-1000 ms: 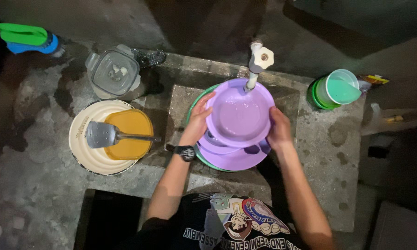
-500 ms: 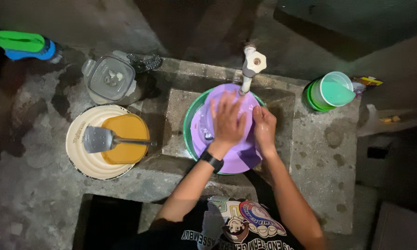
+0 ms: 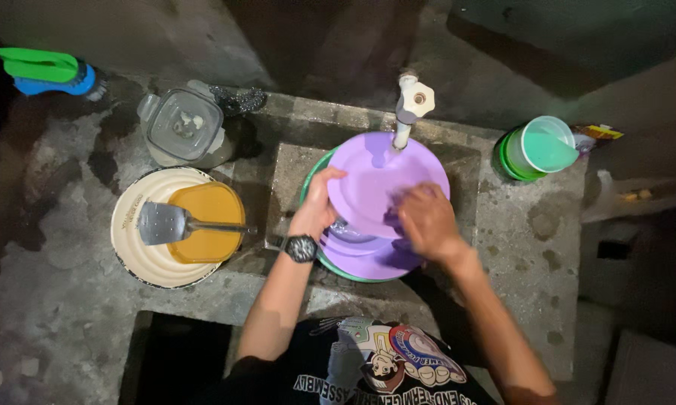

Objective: The person washes several plastic containers, bowls, a lid, a spatula, and spoons by hand at an outdoor washing station using water from a tap and a basin.

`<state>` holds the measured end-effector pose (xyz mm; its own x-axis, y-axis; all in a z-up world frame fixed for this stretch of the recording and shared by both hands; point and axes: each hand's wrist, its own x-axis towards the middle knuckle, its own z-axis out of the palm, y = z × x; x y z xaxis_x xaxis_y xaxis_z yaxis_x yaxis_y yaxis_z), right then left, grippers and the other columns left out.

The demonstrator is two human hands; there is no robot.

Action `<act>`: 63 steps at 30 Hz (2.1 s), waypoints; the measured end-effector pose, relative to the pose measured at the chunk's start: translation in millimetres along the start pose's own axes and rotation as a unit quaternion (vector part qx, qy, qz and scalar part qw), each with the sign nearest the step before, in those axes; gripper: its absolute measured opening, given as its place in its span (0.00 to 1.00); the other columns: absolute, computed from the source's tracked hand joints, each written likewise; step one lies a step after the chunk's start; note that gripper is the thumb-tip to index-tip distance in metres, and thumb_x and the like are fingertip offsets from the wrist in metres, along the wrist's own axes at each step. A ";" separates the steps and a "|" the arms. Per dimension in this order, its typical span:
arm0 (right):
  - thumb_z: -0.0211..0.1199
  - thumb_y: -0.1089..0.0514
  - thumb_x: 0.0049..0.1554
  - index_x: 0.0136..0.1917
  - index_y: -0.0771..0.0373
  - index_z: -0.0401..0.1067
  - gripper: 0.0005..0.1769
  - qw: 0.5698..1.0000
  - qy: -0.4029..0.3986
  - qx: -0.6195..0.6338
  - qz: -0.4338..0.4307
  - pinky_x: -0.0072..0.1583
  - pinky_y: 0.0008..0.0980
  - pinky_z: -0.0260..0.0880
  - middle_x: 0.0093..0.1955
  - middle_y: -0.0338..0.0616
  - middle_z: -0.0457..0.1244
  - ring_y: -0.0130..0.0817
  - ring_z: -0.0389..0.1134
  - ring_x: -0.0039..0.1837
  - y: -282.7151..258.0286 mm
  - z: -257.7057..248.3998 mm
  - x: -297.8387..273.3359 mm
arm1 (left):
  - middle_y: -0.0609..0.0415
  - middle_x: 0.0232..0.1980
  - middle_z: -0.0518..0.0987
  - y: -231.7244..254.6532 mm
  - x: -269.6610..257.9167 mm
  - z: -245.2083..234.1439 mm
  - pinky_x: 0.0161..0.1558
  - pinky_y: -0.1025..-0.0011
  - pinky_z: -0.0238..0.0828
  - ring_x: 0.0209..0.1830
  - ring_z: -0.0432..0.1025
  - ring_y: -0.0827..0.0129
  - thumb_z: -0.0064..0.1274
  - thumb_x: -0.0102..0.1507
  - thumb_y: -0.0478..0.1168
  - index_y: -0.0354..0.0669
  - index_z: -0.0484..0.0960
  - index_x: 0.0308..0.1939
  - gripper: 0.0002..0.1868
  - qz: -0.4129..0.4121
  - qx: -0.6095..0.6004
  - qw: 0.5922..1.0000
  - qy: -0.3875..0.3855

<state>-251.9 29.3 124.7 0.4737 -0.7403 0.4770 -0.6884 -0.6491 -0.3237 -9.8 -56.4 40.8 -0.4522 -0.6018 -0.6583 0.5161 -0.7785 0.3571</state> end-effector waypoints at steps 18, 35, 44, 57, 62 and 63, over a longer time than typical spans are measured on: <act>0.51 0.48 0.67 0.82 0.65 0.44 0.37 0.941 -0.306 -0.035 0.142 0.81 0.51 0.33 0.86 0.59 0.38 0.56 0.34 0.87 -2.3 50.1 -20.2 | 0.46 0.57 0.78 -41.3 -14.3 -14.4 0.60 0.61 0.70 0.57 0.73 0.60 0.53 0.67 0.51 0.33 0.76 0.62 0.27 0.289 0.001 0.957 -0.002; 0.57 0.67 0.58 0.62 0.70 0.64 0.18 0.370 0.038 0.695 0.616 0.30 0.27 0.70 0.41 0.57 0.67 0.37 0.70 0.31 58.2 99.4 -115.5 | 0.39 0.67 0.74 -69.2 -77.3 -42.8 0.65 0.55 0.68 0.66 0.70 0.53 0.30 0.73 0.64 0.34 0.67 0.70 0.38 0.335 0.049 0.936 0.095; 0.56 0.75 0.49 0.71 0.74 0.64 0.34 0.543 -0.032 0.585 0.601 0.43 0.26 0.78 0.53 0.51 0.69 0.31 0.76 0.45 -46.2 69.3 9.2 | 0.39 0.71 0.66 -46.4 -100.1 -101.2 0.69 0.54 0.65 0.67 0.70 0.47 0.37 0.72 0.40 0.38 0.60 0.70 0.22 0.526 -0.190 0.806 0.190; 0.59 0.78 0.53 0.77 0.69 0.64 0.38 0.744 -0.097 0.471 0.464 0.39 0.30 0.61 0.53 0.53 0.67 0.35 0.63 0.40 -152.1 150.7 91.8 | 0.56 0.61 0.72 22.4 -212.6 -214.4 0.55 0.66 0.70 0.53 0.72 0.69 0.42 0.70 0.38 0.51 0.61 0.66 0.20 0.548 -0.237 0.724 0.346; 0.58 0.79 0.49 0.77 0.73 0.56 0.42 0.882 -0.016 0.416 0.219 0.71 0.35 0.58 0.70 0.55 0.60 0.40 0.60 0.71 -171.3 221.9 101.0 | 0.41 0.70 0.70 60.0 -244.1 -273.2 0.66 0.56 0.69 0.66 0.71 0.54 0.44 0.74 0.35 0.37 0.61 0.71 0.22 0.593 -0.204 0.736 0.255; 0.58 0.79 0.49 0.77 0.73 0.56 0.42 0.882 -0.018 0.417 0.219 0.71 0.35 0.58 0.70 0.55 0.60 0.40 0.60 0.71 -176.5 230.4 100.8 | 0.43 0.71 0.68 64.8 -250.8 -281.5 0.69 0.55 0.66 0.69 0.68 0.54 0.44 0.73 0.35 0.39 0.57 0.73 0.25 0.600 -0.203 0.742 0.220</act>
<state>43.9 28.9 41.6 0.2890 -0.9477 0.1353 -0.1734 -0.1907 -0.9662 341.8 94.3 42.6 0.7456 -0.6320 -0.2113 0.5713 0.4430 0.6909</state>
